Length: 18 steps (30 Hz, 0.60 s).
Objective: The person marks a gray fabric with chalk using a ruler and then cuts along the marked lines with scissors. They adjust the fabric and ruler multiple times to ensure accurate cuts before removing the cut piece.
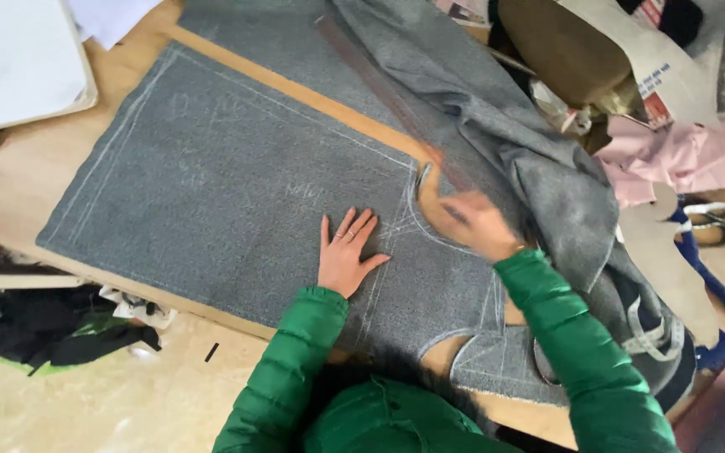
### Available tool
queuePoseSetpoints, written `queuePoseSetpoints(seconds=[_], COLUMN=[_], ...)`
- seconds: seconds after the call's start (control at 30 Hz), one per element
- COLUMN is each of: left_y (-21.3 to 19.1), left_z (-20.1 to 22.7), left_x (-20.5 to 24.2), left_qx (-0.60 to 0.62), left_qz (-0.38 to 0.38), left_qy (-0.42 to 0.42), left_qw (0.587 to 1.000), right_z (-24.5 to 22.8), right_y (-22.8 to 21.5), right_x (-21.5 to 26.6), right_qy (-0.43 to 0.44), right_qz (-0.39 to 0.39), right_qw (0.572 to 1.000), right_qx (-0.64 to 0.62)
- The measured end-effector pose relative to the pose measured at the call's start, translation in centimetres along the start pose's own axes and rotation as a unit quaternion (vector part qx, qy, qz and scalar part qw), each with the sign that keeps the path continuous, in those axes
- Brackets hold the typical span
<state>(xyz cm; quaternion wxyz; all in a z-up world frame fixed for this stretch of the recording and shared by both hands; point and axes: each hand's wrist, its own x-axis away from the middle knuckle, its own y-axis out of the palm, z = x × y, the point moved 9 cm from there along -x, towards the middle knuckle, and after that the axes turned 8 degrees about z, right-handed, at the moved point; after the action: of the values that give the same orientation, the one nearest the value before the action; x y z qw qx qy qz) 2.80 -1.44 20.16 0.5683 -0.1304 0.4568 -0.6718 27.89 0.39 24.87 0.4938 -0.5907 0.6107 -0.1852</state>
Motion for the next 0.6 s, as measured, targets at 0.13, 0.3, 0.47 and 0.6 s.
queuePoseSetpoints(seconds=[0.13, 0.3, 0.47, 0.6], left_y=[0.3, 0.1, -0.2, 0.0], left_z=[-0.6, -0.8, -0.4, -0.8], left_x=[0.0, -0.3, -0.5, -0.7], left_qx=[0.010, 0.027, 0.019, 0.011], left_qz=[0.003, 0.002, 0.011, 0.017], left_qy=[-0.026, -0.046, -0.045, -0.050], left_qw=[1.000, 0.999, 0.999, 0.999], right_z=[-0.8, -0.3, -0.4, -1.2], right_y=[4.4, 5.9, 5.6, 5.0], right_x=[0.0, -0.1, -0.9, -2.1], right_qy=[0.128, 0.149, 0.120, 0.067], right_qz=[-0.114, -0.213, -0.182, -0.147], right_qw=[0.973, 0.951, 0.964, 0.976], right_qx=[-0.157, -0.167, -0.152, -0.146])
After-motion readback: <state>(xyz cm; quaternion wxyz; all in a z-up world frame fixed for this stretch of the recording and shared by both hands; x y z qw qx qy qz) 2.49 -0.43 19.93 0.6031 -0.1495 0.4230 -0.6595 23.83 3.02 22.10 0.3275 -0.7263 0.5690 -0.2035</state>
